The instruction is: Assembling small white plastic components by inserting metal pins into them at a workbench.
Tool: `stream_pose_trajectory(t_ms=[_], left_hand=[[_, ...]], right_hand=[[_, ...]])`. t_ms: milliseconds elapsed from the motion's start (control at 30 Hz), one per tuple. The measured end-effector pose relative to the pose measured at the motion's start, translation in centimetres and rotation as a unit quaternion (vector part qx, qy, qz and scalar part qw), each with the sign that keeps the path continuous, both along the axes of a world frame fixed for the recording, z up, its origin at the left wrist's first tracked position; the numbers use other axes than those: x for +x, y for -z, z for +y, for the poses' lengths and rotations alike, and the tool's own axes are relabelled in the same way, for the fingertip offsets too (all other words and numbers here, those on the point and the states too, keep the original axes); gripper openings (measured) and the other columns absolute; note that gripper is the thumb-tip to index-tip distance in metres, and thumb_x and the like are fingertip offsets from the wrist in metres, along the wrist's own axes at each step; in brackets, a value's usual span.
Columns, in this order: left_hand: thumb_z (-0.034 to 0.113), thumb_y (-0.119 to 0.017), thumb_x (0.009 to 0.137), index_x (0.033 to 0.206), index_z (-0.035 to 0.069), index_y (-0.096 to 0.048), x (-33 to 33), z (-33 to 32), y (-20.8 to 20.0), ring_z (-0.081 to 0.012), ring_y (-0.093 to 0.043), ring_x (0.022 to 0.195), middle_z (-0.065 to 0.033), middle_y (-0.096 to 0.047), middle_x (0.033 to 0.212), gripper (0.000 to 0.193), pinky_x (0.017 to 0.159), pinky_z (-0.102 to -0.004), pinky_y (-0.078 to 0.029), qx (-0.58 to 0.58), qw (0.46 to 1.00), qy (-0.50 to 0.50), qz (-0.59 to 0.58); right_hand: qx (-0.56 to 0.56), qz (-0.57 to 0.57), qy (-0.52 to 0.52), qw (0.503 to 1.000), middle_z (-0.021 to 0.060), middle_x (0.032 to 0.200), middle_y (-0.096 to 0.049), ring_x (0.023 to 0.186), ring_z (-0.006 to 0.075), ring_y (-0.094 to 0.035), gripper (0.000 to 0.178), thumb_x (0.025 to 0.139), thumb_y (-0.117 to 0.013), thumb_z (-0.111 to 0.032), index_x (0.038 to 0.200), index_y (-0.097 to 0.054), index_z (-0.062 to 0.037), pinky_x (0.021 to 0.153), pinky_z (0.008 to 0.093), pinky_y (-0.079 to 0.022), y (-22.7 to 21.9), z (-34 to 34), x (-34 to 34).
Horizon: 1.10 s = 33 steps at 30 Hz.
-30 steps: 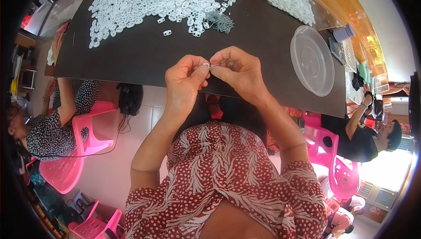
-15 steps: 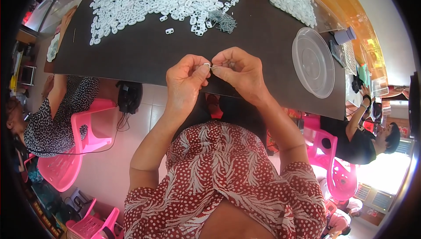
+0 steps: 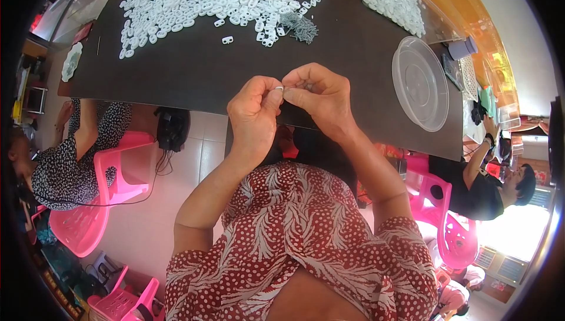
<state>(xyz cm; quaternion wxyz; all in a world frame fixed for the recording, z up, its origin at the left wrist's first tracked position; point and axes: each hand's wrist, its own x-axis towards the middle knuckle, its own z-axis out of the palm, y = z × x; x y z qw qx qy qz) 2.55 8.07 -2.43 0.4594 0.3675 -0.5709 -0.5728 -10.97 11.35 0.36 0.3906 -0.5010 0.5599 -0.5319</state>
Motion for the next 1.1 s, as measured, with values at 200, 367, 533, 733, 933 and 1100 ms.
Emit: stream_pose_trajectory(t_ms=[200,367,533,733,933,1100], left_hand=[[0.004,-0.058,0.088,0.090,-0.002,-0.061,0.4,-0.2,-1.3,-0.0052,-0.051,0.061,-0.0014,-0.059,0.075,0.008,0.054,-0.0175,-0.041,0.072,0.992,0.019,0.098],[0.001,-0.055,0.089,0.094,-0.001,-0.061,0.6,-0.1,-1.2,-0.0047,-0.050,0.064,-0.0005,-0.058,0.077,0.008,0.056,-0.0172,-0.041,0.103,0.988,0.028,0.114],[0.001,-0.055,0.089,0.093,-0.001,-0.062,0.4,0.4,-0.8,-0.0048,-0.051,0.063,-0.0009,-0.059,0.077,0.008,0.055,-0.0175,-0.041,0.084,0.992,-0.007,0.092],[0.000,-0.056,0.088,0.091,-0.001,-0.062,0.0,0.6,-0.7,-0.0046,-0.051,0.062,-0.0009,-0.059,0.076,0.007,0.053,-0.0173,-0.041,0.066,0.990,-0.024,0.120],[0.001,-0.057,0.088,0.091,-0.004,-0.061,-0.3,0.1,-1.0,-0.0062,-0.052,0.061,-0.0042,-0.062,0.077,0.008,0.053,-0.0181,-0.043,0.084,0.987,-0.019,0.133],[0.001,-0.056,0.088,0.092,-0.002,-0.061,-0.6,-0.8,-0.5,-0.0056,-0.052,0.061,-0.0021,-0.060,0.076,0.007,0.053,-0.0179,-0.042,0.105,0.981,0.001,0.162]], right_hand=[[-0.027,-0.015,0.023,0.999,0.0022,0.077,-0.061,0.071,0.0050,-0.055,0.006,0.080,-0.062,0.000,0.086,-0.059,0.0021,0.063,0.0206,-0.046,0.1,-0.4,0.6],[-0.052,0.038,0.016,0.998,0.0061,0.075,-0.059,0.070,0.0131,-0.057,0.004,0.081,-0.058,0.000,0.084,-0.057,0.0022,0.063,0.0260,-0.046,1.2,-0.5,0.7],[-0.071,0.162,0.024,0.984,0.0117,0.074,-0.055,0.070,0.0269,-0.055,0.004,0.082,-0.056,-0.003,0.082,-0.055,0.0006,0.062,0.0360,-0.044,1.3,-0.4,1.1],[-0.097,0.204,0.034,0.974,0.0120,0.074,-0.055,0.069,0.0302,-0.053,0.008,0.083,-0.053,-0.008,0.080,-0.052,-0.0016,0.062,0.0397,-0.043,1.3,-0.6,1.4],[-0.118,0.239,0.029,0.963,0.0092,0.074,-0.054,0.064,0.0166,-0.052,0.007,0.085,-0.052,-0.001,0.080,-0.051,0.0017,0.058,0.0300,-0.044,0.8,-1.2,1.2],[-0.138,0.279,0.053,0.949,0.0101,0.074,-0.056,0.071,0.0301,-0.053,0.008,0.081,-0.056,-0.009,0.077,-0.053,-0.0023,0.062,0.0394,-0.044,0.3,-1.8,1.0]])
